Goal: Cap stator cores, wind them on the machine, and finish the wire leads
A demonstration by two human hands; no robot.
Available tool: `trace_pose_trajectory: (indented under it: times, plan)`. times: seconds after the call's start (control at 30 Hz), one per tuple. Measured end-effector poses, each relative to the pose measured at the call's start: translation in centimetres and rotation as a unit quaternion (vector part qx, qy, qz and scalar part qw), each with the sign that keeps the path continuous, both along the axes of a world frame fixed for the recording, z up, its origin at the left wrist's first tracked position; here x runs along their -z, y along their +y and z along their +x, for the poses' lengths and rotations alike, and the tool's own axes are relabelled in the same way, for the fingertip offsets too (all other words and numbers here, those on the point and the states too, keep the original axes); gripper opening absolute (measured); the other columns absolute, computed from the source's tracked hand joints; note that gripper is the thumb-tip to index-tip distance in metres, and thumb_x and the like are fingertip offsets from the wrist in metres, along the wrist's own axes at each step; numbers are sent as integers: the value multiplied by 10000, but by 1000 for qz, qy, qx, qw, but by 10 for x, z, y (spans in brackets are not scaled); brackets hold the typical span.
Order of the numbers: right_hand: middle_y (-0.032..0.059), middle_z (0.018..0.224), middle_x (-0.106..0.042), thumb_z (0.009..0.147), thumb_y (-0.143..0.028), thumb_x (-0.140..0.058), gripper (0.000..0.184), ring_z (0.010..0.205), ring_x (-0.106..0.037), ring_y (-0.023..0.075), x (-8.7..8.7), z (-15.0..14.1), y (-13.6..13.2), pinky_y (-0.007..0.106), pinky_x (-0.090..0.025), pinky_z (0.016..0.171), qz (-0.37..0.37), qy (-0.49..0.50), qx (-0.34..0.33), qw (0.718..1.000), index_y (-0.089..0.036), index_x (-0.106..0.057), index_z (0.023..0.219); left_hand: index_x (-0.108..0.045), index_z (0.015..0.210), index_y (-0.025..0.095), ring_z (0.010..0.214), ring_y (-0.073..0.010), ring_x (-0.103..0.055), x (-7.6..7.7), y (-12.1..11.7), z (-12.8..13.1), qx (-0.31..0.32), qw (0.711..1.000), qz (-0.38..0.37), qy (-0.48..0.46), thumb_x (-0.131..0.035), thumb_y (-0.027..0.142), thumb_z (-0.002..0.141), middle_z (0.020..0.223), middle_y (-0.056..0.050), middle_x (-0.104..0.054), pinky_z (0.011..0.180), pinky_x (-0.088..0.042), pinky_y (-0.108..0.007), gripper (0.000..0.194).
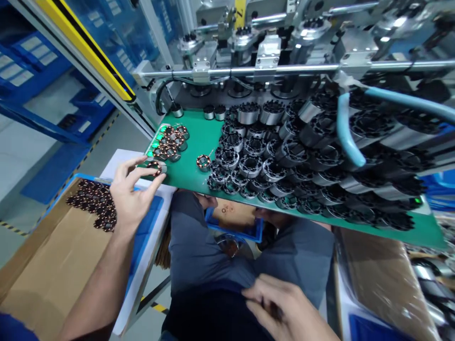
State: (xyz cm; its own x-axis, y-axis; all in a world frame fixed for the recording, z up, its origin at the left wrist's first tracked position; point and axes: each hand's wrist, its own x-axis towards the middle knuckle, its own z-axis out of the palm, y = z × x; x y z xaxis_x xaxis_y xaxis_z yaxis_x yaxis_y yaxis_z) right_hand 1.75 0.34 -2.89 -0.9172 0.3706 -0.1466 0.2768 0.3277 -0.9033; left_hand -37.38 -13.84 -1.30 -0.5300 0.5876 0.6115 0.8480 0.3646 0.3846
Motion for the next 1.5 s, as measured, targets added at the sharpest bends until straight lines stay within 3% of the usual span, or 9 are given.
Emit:
trace_pose_trajectory:
  times: [0.07, 0.17, 0.3, 0.47, 0.77, 1.0, 1.17, 1.3, 1.5]
  plan:
    - [18, 700, -782, 1128, -412, -837, 256, 611, -776, 184, -16, -23, 0, 230, -643, 605, -3, 48, 62, 997, -248, -906, 944, -811, 1158, 254, 1324, -294, -874, -9, -1, 38, 75, 994, 49, -54, -904, 224, 1083, 1330, -76, -881, 1199, -714, -534, 124]
    - [58, 983, -882, 1123, -542, -890, 410, 815, -836, 195, -29, -54, -3, 265, -705, 729, -137, 112, 177, 968, -237, -863, 1395, -778, 1289, 278, 1172, -270, -941, -21, -1, 96, 173, 973, 69, -139, -1014, 252, 993, 1261, -30, -917, 1036, -791, -440, 379]
    - [84, 1265, -891, 1019, -555, -1028, 762, 1070, -858, 210, -34, -73, -4, 288, -719, 920, -311, 129, 144, 930, -279, -730, 1664, -808, 1299, 334, 1065, -242, -953, -27, 1, 135, 264, 951, 42, -153, -1018, 320, 1018, 1224, 21, -948, 918, -821, -386, 351]
    - [76, 1261, -926, 1059, -518, -1005, 522, 1060, -879, 213, -39, -58, 6, 318, -725, 957, -357, 100, 154, 916, -242, -827, 1464, -879, 1319, 437, 1224, -222, -935, -24, -8, 130, 285, 956, -43, -56, -951, 230, 1093, 1501, 50, -889, 1034, -788, -374, 315]
    - [61, 1266, -945, 950, -473, -1100, 520, 1125, -890, 207, -26, -44, 13, 323, -704, 1032, -373, 118, 222, 893, -261, -799, 1317, -885, 1261, 342, 1047, -229, -874, -8, 5, 133, 299, 953, -1, 42, -950, 214, 1073, 1161, 18, -922, 1046, -753, -398, 236]
    - [40, 1204, -945, 918, -496, -1112, 533, 1127, -924, 230, -16, -29, 21, 383, -724, 1089, -376, 181, 291, 861, -303, -782, 1289, -806, 1055, 243, 996, -219, -821, 60, 6, 155, 356, 889, -173, -232, -731, 132, 1164, 1067, -17, -890, 901, -646, -366, 173]
    - [23, 1206, -954, 905, -350, -1146, 500, 1124, -927, 197, -9, -29, 13, 326, -723, 1066, -366, 172, 257, 878, -296, -799, 1261, -917, 1188, 275, 1115, -200, -818, 35, 20, 152, 247, 903, 14, -351, -949, 220, 1045, 1156, -7, -876, 1032, -643, -314, 157]
    - [13, 1176, -951, 968, -316, -1099, 430, 1123, -920, 170, -4, -36, 7, 288, -714, 1061, -386, 174, 238, 874, -290, -798, 1274, -926, 1040, 288, 1076, -176, -792, 10, 36, 161, 279, 864, 61, -415, -995, 207, 998, 1118, 1, -850, 1022, -637, -283, 115]
    - [16, 1112, -921, 1096, -465, -970, 428, 1020, -905, 183, -3, -23, 7, 286, -709, 908, -468, 192, 200, 839, -289, -742, 1412, -888, 946, 227, 973, -183, -779, 49, 28, 176, 228, 688, 9, -689, -915, 449, 1107, 1117, -71, -827, 882, -664, -267, 275]
